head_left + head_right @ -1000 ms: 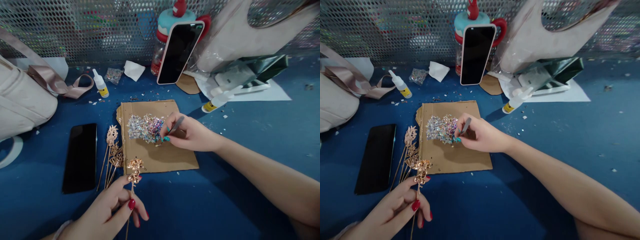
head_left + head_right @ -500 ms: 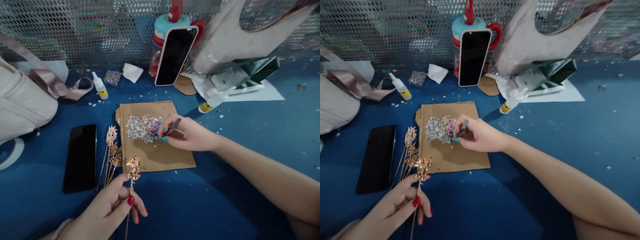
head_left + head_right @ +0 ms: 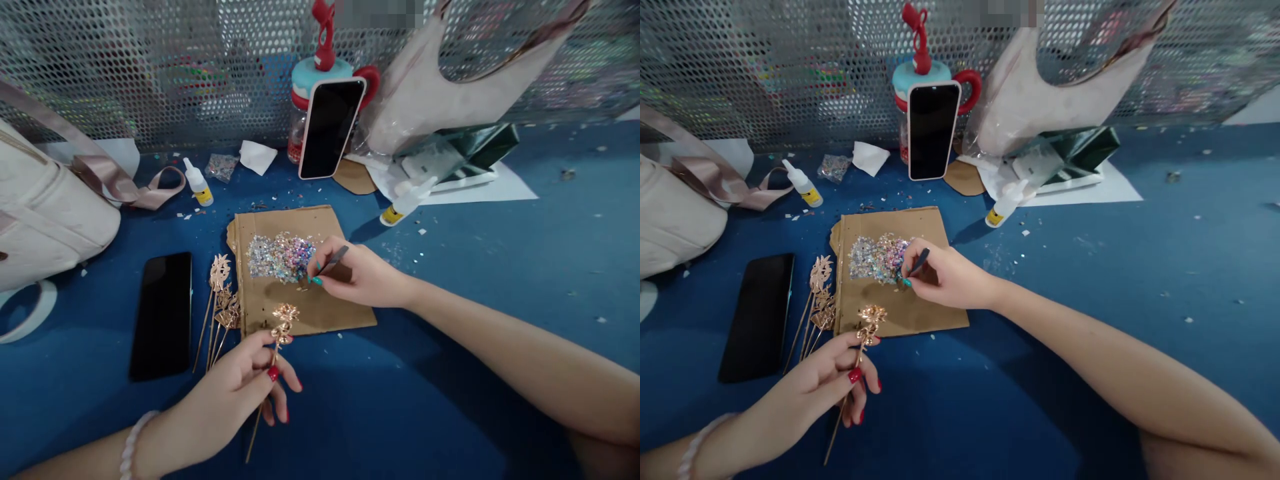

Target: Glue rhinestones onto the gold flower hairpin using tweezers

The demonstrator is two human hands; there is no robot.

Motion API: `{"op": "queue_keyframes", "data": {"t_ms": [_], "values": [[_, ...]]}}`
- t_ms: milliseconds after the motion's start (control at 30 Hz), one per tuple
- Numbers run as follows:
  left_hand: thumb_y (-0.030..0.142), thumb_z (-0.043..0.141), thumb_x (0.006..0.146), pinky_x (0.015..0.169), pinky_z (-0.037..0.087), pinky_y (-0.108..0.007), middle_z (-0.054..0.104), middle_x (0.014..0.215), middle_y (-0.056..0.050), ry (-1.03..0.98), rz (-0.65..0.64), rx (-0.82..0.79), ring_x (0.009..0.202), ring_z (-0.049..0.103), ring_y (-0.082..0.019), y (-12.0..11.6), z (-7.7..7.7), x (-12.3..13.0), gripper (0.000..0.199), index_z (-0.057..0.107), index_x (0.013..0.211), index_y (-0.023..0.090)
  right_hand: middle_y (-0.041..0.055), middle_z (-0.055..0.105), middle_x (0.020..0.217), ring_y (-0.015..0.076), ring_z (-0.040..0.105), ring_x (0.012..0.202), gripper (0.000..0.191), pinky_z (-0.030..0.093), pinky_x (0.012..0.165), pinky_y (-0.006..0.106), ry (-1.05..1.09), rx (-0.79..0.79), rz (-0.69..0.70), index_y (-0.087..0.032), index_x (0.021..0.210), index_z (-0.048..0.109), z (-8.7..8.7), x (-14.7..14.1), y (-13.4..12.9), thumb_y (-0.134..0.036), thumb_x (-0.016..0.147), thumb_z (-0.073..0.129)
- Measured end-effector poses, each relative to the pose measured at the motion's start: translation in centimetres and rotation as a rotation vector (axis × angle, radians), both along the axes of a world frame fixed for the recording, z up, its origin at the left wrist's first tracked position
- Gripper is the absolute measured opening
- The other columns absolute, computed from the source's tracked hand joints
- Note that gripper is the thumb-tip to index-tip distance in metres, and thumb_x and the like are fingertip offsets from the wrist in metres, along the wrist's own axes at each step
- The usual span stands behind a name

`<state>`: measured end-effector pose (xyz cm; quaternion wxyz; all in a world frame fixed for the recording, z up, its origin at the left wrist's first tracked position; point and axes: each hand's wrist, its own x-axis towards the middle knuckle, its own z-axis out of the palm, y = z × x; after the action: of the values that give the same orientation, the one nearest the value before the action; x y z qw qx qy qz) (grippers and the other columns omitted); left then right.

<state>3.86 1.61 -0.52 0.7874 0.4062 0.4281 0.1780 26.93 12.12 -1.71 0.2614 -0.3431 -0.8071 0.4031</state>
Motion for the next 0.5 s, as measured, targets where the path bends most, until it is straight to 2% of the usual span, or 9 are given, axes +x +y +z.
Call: {"op": "queue_keyframes", "data": {"t_ms": [233,367,500], "values": [[0.029,0.046,0.087,0.047,0.033,-0.021,0.056,0.084,-0.003,-0.027,-0.005,0.009,0.054,0.051,-0.008,-0.03,-0.11,0.78,0.026,0.038,0.109,0.018,0.002,0.06,0.085,0.0098,0.06,0.071,0.012,0.046,0.058,0.022,0.038,-0.002,-0.022,-0.019,0.086,0.042,-0.34,-0.21,0.0,-0.018,0.077,0.05],[0.032,0.047,0.088,0.049,0.033,-0.023,0.056,0.084,-0.003,-0.044,0.018,0.033,0.054,0.05,-0.008,0.04,-0.37,0.3,0.027,0.037,0.109,0.018,0.0019,0.062,0.086,0.0105,0.061,0.073,0.013,0.046,0.061,0.023,0.047,-0.023,-0.017,-0.02,0.087,0.044,-0.58,-0.17,-0.07,-0.017,0.077,0.051],[0.029,0.049,0.087,0.049,0.033,-0.022,0.056,0.085,-0.003,-0.071,0.058,-0.008,0.055,0.049,-0.007,0.32,-0.64,-0.09,0.027,0.037,0.109,0.019,0.0026,0.062,0.084,0.0121,0.061,0.075,0.011,0.046,0.06,0.024,0.048,0.001,-0.057,-0.019,0.087,0.047,-0.57,0.01,-0.43,-0.018,0.078,0.051]]}}
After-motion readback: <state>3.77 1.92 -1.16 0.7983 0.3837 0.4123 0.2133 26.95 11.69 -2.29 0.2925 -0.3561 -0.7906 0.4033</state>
